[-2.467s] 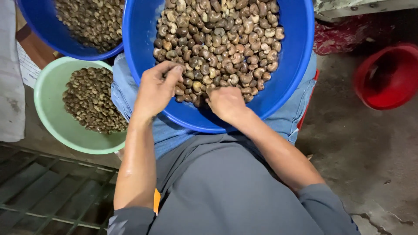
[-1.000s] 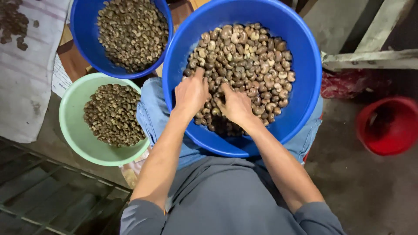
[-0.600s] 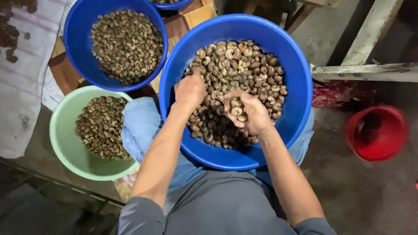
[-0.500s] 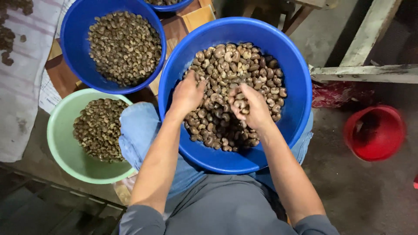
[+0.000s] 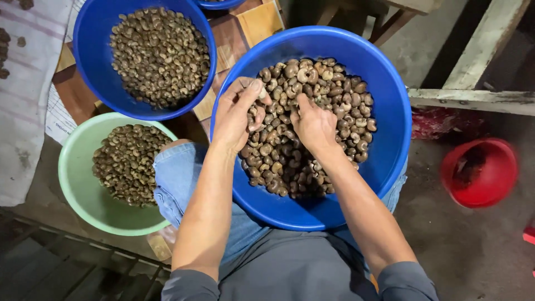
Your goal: Sorting raw cashews by hand from a large blue basin into other containers.
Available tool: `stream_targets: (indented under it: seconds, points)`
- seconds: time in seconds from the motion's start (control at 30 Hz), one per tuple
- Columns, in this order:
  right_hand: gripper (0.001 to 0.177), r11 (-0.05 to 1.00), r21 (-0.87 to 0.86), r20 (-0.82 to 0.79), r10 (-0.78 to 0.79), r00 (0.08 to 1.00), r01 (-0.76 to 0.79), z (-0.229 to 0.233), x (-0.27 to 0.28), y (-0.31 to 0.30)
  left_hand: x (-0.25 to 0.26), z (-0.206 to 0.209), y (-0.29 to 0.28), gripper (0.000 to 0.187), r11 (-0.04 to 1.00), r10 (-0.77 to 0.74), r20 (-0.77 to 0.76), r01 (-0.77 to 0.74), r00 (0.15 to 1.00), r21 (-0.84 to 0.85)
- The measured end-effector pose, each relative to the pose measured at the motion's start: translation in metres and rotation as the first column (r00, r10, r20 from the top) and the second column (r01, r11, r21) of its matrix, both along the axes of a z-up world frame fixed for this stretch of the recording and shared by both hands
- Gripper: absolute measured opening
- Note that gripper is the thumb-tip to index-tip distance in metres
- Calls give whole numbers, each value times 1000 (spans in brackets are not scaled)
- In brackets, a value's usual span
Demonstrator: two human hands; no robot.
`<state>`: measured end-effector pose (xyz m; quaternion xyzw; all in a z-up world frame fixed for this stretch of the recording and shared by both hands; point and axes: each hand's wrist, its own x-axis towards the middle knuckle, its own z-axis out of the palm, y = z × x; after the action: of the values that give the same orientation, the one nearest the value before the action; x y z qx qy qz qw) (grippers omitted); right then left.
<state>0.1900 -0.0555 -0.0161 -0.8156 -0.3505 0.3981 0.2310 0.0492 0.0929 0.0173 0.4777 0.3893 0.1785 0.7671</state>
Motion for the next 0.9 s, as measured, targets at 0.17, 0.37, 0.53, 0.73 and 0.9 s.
stream_targets:
  seconds: [0.17, 0.37, 0.53, 0.73, 0.9]
  points:
    - [31, 999, -19, 86, 32, 996, -30, 4, 3, -7, 6, 9, 3, 28, 982, 110, 136, -86, 985, -167]
    - [31, 982, 177, -85, -52, 995, 67, 1, 13, 11, 7, 1, -2, 27, 983, 103, 137, -80, 985, -166]
    - [46, 983, -164, 402, 144, 904, -84, -39, 17, 64, 7, -2, -5, 25, 989, 101, 119, -87, 988, -121]
    - [70, 938, -287, 361, 295, 885, -195, -40, 4, 86, 8, 0, -4, 24, 993, 102, 76, -97, 992, -72]
    - [48, 965, 199, -322, -102, 941, 172, -27, -11, 29, 9, -7, -2, 21, 994, 107, 28, -106, 994, -36]
